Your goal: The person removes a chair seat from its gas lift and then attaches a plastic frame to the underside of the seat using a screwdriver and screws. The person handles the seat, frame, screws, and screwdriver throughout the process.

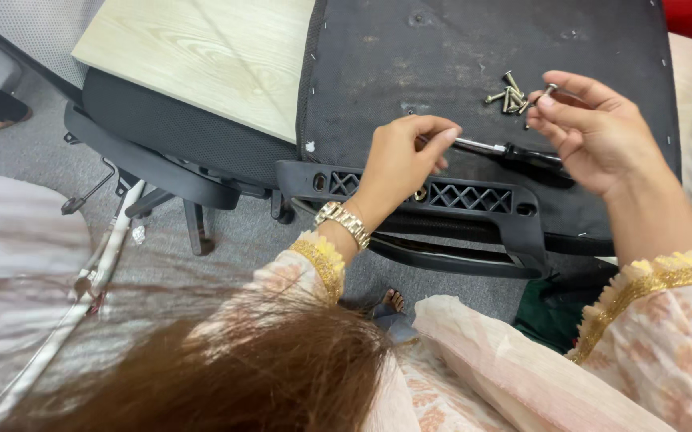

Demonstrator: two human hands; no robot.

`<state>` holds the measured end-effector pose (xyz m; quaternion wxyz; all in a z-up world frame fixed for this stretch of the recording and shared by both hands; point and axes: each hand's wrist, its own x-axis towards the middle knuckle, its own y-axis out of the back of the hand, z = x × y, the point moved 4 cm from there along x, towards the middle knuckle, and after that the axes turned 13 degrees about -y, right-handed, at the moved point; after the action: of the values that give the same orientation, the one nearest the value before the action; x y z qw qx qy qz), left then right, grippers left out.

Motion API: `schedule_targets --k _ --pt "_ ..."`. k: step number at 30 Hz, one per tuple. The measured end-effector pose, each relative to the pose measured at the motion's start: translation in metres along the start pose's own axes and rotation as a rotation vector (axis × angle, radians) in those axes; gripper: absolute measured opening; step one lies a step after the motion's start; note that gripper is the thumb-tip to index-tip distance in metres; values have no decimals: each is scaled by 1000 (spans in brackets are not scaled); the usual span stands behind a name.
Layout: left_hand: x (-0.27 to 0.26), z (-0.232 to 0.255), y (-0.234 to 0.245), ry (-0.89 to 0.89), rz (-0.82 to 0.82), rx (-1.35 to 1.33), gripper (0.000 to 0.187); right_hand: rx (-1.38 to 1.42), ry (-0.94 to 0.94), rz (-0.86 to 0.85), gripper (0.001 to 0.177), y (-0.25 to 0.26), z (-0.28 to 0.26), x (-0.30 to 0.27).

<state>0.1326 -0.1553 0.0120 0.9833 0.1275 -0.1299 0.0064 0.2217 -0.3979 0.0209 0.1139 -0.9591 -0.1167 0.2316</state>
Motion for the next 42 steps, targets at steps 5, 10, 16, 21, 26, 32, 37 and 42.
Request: schedule_targets --k 5,10,16,21,26,32,37,42 --pt "26 3 -35 157 36 -638 31 18 58 -37 19 -44 -6 -26" --pt "35 0 -34 212 60 -794 31 -303 311 -103 18 -64 -22 -35" --pt "31 -11 -23 282 71 -944 24 -517 364 -97 21 -76 -21 -39" --pt "30 -22 -12 375 179 -684 22 -561 471 -57 21 -81 -12 -43" --pt "37 -30 10 165 89 252 16 -402 374 18 22 -60 0 -44" --pt "41 -49 27 -30 87 398 17 -147 167 225 19 -3 17 -66" --pt "42 -49 24 99 -38 236 13 -266 -55 299 20 22 36 -89" --pt "36 -21 -26 174 -184 -205 19 -197 23 241 19 2 34 -101"
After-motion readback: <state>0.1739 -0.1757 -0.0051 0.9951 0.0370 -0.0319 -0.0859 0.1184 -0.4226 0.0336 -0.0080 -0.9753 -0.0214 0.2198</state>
